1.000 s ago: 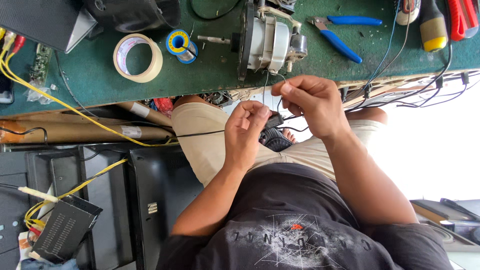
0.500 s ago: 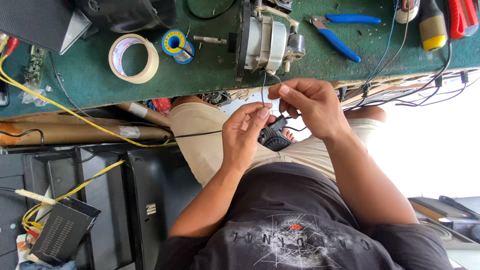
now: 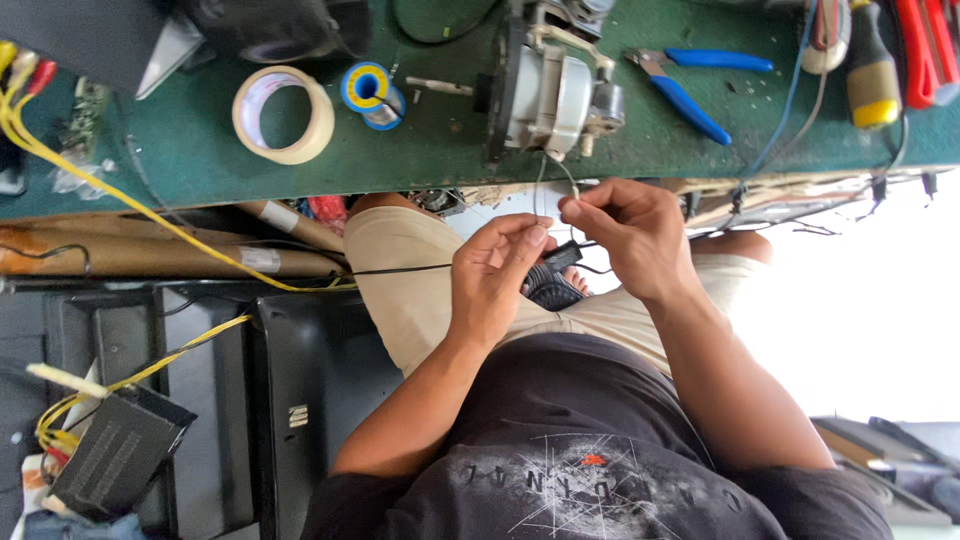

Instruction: The person twists and connects wires on a motor assembly, then uses a screwdriver to tighten screws on the motor housing. They reassemble the motor casing and rotate the shaft to check the mechanism.

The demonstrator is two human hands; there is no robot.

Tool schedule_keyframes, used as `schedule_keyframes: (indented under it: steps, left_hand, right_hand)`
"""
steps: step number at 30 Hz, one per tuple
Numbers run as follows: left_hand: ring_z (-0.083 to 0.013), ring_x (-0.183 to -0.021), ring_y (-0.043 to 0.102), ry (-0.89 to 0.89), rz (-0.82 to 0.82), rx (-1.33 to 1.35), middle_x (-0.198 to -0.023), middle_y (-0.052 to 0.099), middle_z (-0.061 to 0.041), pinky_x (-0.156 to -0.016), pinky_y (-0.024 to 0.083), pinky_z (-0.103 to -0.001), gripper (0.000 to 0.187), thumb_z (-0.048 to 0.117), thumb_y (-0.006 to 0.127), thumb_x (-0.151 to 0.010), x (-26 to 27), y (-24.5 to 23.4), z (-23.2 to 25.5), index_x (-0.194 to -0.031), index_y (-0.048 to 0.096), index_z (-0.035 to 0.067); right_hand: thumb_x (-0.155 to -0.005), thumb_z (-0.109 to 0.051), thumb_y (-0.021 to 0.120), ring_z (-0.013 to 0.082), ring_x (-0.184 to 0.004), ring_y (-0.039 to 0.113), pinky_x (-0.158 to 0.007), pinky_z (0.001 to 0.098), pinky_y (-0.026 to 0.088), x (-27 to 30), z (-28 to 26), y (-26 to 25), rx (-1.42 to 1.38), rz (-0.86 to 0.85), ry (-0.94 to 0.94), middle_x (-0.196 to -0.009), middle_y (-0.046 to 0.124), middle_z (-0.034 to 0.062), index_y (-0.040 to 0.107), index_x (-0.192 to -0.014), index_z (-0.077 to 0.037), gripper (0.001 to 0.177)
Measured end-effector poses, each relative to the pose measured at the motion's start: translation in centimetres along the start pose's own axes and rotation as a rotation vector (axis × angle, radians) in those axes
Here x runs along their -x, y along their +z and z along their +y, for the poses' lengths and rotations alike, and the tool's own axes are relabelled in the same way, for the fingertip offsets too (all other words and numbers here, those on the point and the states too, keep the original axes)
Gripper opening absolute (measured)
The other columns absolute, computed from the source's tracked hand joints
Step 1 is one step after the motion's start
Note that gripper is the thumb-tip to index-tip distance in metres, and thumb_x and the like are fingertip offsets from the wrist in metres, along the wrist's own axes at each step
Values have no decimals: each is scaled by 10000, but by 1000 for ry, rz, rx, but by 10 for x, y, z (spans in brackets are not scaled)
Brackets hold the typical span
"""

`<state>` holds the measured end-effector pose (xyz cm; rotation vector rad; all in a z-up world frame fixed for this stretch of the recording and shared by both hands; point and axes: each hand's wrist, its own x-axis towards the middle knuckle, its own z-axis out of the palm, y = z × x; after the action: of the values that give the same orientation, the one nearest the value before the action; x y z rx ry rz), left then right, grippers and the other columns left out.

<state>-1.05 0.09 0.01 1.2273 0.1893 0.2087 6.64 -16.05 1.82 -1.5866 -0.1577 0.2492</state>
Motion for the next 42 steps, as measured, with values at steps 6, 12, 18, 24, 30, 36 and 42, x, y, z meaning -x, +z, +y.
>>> schedule_keyframes:
  steps: [6,12,18,24,30,36,42]
  left_hand:
    - [-155,-968,789,6,19,29,-953,800,-123,-830,648,-268,210,141,784,-1022,0,-2,-8,-1184,769,10]
    - [-135,-938,781,37,42,39,-913,788,-101,-826,663,-285,208,147,809,-1006,-2,0,-2,-1161,777,13]
    - [-139,-916,763,229,30,-136,-1007,785,-96,-800,660,-294,217,89,787,-993,-9,-18,3,-1203,783,36]
    - [-317,-1098,698,915,389,-989,-1205,717,-112,-959,561,-446,233,94,650,-1055,-58,-87,80,-1280,702,68]
    - [-364,-1094,673,901,455,-1434,-1153,726,-87,-955,488,-499,414,127,856,-947,-89,-165,68,-1325,687,123]
    - [-352,-1026,691,917,436,-960,-1084,726,-156,-1008,531,-455,257,32,757,-1039,-11,-133,83,-1282,718,-43]
    - [-352,-881,720,529,23,-480,-944,727,-196,-883,578,-478,243,84,822,-870,42,-65,37,-1046,762,-73]
  right_hand:
    - [-918,-23,883,92,-581,514,-557,214,422,-4,15,-4,-39,28,-14,-608,585,99,760,-889,29,136]
    - [-977,-17,805,103,-605,523,-570,236,459,3,3,-3,-30,11,11,-626,585,117,762,-929,43,88]
    - [-977,-52,841,84,-609,517,-570,208,444,4,5,0,-11,31,0,-639,598,114,772,-983,35,111]
    - [-1029,-167,778,55,-714,509,-634,203,418,8,-13,1,72,36,84,-877,716,51,796,-1092,-27,154]
    - [-1025,-182,760,73,-781,558,-682,221,458,8,-5,-9,114,50,82,-909,741,48,811,-1176,-50,207]
    - [-1030,-81,763,139,-755,630,-692,264,550,28,-11,-29,154,102,-73,-867,733,146,794,-1265,-3,250]
    - [-828,-82,906,163,-756,648,-611,240,510,49,-2,-40,70,-54,-252,-1028,730,172,744,-1244,73,473]
